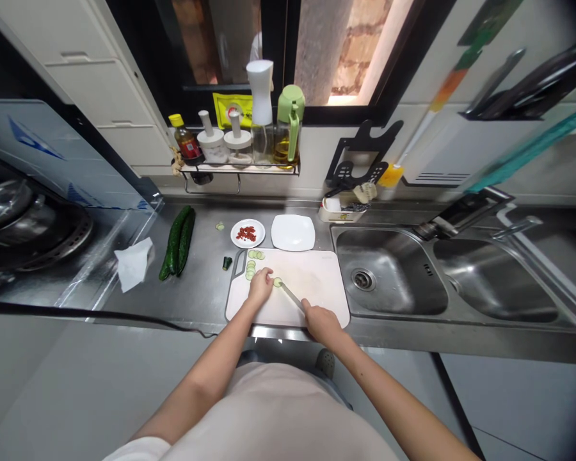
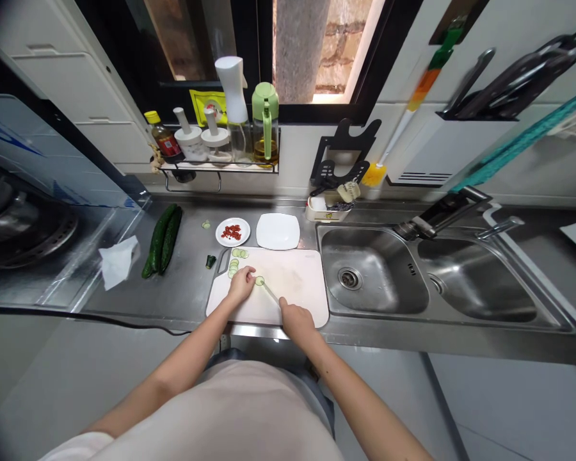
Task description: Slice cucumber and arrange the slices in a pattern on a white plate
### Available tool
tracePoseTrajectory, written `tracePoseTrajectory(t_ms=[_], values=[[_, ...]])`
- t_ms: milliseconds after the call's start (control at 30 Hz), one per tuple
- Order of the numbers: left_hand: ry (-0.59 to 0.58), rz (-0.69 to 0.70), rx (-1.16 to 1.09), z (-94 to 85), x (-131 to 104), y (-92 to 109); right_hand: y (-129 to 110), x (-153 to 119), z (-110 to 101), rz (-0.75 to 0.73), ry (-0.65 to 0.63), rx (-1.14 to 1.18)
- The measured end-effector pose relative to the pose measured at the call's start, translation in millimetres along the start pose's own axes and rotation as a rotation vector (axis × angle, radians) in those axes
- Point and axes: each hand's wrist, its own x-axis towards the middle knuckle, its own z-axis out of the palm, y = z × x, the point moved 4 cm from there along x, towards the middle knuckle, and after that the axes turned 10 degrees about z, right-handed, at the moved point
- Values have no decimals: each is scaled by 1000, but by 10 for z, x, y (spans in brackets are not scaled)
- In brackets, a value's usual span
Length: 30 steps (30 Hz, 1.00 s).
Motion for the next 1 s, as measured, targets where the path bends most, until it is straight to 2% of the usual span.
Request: tracePoseTrajectory(t_ms=[833, 1000], values=[[-11, 13, 37, 10, 14, -6, -162, 81, -63, -17, 55, -38], [-5, 22, 39, 15, 19, -14, -128, 67, -48, -22, 52, -48]])
